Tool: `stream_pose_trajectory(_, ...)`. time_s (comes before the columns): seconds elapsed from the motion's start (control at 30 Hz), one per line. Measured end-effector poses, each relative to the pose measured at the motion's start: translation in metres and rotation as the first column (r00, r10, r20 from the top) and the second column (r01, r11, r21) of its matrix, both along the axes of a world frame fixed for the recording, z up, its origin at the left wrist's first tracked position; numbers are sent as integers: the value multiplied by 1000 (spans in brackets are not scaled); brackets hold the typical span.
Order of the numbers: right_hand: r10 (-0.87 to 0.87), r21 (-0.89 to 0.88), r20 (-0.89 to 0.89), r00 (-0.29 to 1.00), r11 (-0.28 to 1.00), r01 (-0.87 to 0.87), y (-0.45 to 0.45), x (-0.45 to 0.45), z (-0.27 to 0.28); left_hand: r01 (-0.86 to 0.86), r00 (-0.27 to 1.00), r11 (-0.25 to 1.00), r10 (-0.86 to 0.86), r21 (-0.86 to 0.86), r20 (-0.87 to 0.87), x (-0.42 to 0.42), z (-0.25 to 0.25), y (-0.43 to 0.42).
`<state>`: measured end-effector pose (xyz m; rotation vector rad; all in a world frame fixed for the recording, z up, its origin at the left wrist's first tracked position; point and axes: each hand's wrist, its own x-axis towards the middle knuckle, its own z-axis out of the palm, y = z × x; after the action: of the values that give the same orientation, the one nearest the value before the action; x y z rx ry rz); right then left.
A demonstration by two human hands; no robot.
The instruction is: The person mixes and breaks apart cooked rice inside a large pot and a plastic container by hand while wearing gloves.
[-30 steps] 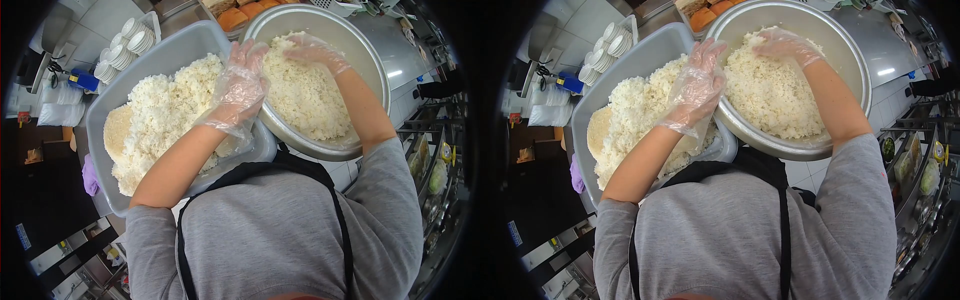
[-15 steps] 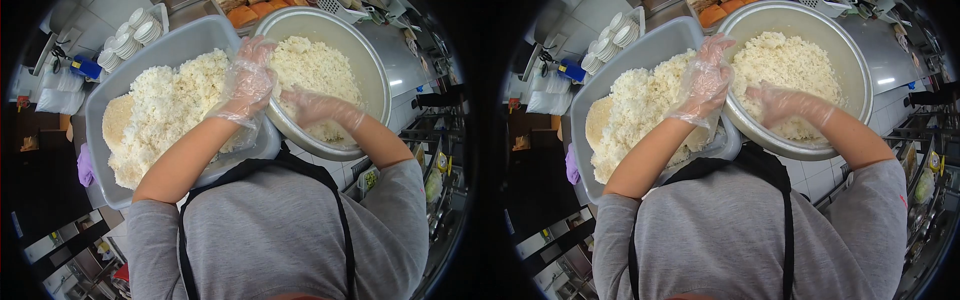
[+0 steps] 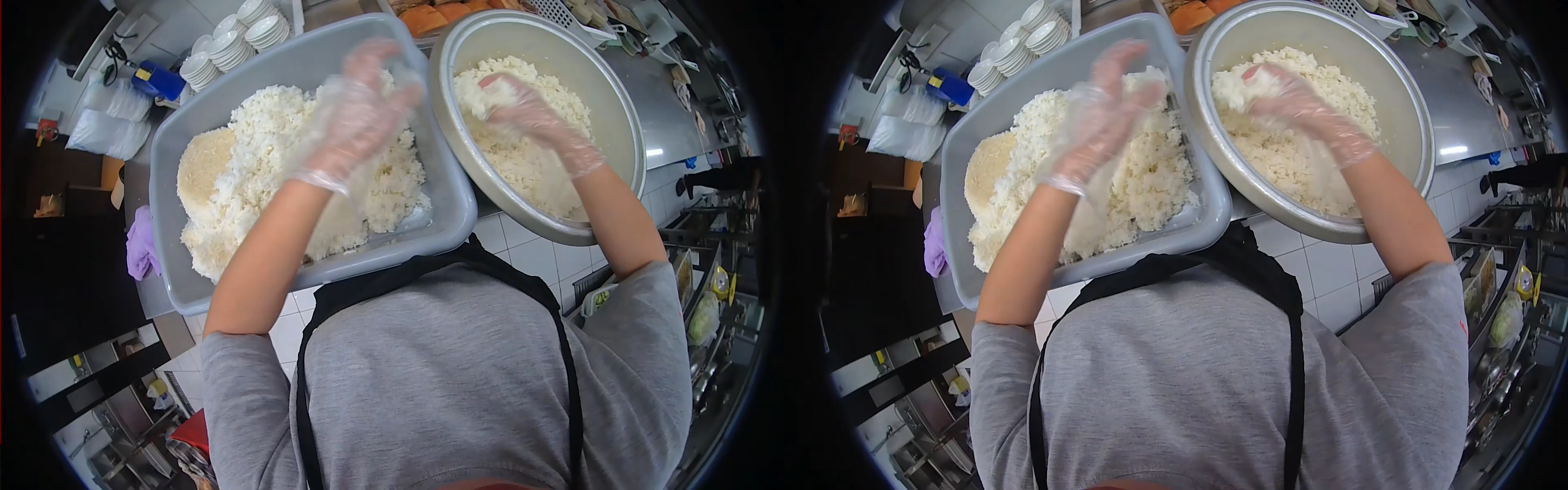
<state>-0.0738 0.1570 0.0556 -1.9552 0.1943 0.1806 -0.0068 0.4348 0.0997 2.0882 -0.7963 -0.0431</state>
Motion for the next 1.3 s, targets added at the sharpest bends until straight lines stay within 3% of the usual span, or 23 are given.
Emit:
stream_pose_trajectory(0.03,-44,29,38,998,999,43,-3,0,12,-96,982,994,85,-54,-171,6,0,12)
stream_pose_trajectory(0.07,-34,29,38,999,999,33,-6,-1,22,-106,981,993,95,-53,-170,9,0,23)
stream_pose_trajectory(0.13,-256,82,92,962,965,249,-13,-3,42,-364,818,859,109,-360,-565,13,-5,37)
stream_pose_trajectory(0.17,-252,81,96,963,966,245,-13,-4,53,-366,819,857,111,-363,-563,11,-9,39)
stream_pose_trajectory(0.23,-374,-38,-30,927,927,373,-13,-9,73,-528,705,746,118,-406,-699,7,-23,41)
stream_pose_trajectory(0.27,-378,-41,-28,926,926,376,-7,-10,82,-524,706,747,113,-409,-699,9,-36,41)
stream_pose_trajectory(0.33,-211,179,237,948,969,171,19,-8,97,-625,593,702,144,-341,-792,13,-52,37)
stream_pose_trajectory(0.43,-55,184,286,957,983,1,71,3,109,-605,523,702,-6,-376,-853,-2,-41,31)
stream_pose_trajectory(0.53,117,186,282,952,967,-174,123,23,94,-636,533,661,4,-397,-846,11,-65,33)
stream_pose_trajectory(0.6,297,-39,237,925,954,-296,143,27,80,-620,511,658,-77,-428,-856,20,-76,43)
stream_pose_trajectory(0.63,288,-42,234,928,957,-287,144,20,79,-614,486,645,-146,-456,-862,23,-78,44)
stream_pose_trajectory(0.73,327,-283,286,901,927,-246,144,18,70,-715,394,615,-36,-331,-918,9,-53,35)
stream_pose_trajectory(0.8,314,-342,236,919,912,-224,114,29,76,-718,361,613,-77,-330,-929,3,-36,34)
stream_pose_trajectory(0.87,100,-196,29,995,976,-92,79,18,113,-721,329,611,-115,-328,-937,0,-35,32)
stream_pose_trajectory(0.9,-1,-233,115,993,972,28,33,22,85,-683,354,638,-134,-354,-925,-2,-40,31)
stream_pose_trajectory(0.97,-269,-384,-18,963,891,242,-15,21,71,-650,379,659,-150,-378,-913,-5,-47,27)
stream_pose_trajectory(1.03,-225,-568,-150,963,817,102,-93,28,36,-603,430,701,-116,-380,-895,-5,-56,24)
stream_pose_trajectory(1.07,-222,-568,-153,963,817,98,-91,23,28,-587,446,715,-105,-379,-889,-4,-63,23)
stream_pose_trajectory(1.13,-269,-267,-45,962,931,248,-81,11,15,-471,523,806,-71,-357,-850,0,-81,22)
stream_pose_trajectory(1.17,-264,-265,-49,963,933,243,-73,16,6,-476,520,805,-66,-353,-852,0,-85,23)
stream_pose_trajectory(1.23,-101,-690,-152,983,723,-33,-50,36,-9,-477,454,827,-58,-297,-889,1,-83,23)
stream_pose_trajectory(1.27,-101,-688,-156,983,725,-35,-42,37,-9,-478,450,828,-55,-292,-891,-1,-81,24)
stream_pose_trajectory(1.3,-65,-475,-218,974,879,-47,-34,36,-5,-405,477,848,-124,-343,-870,-2,-76,23)
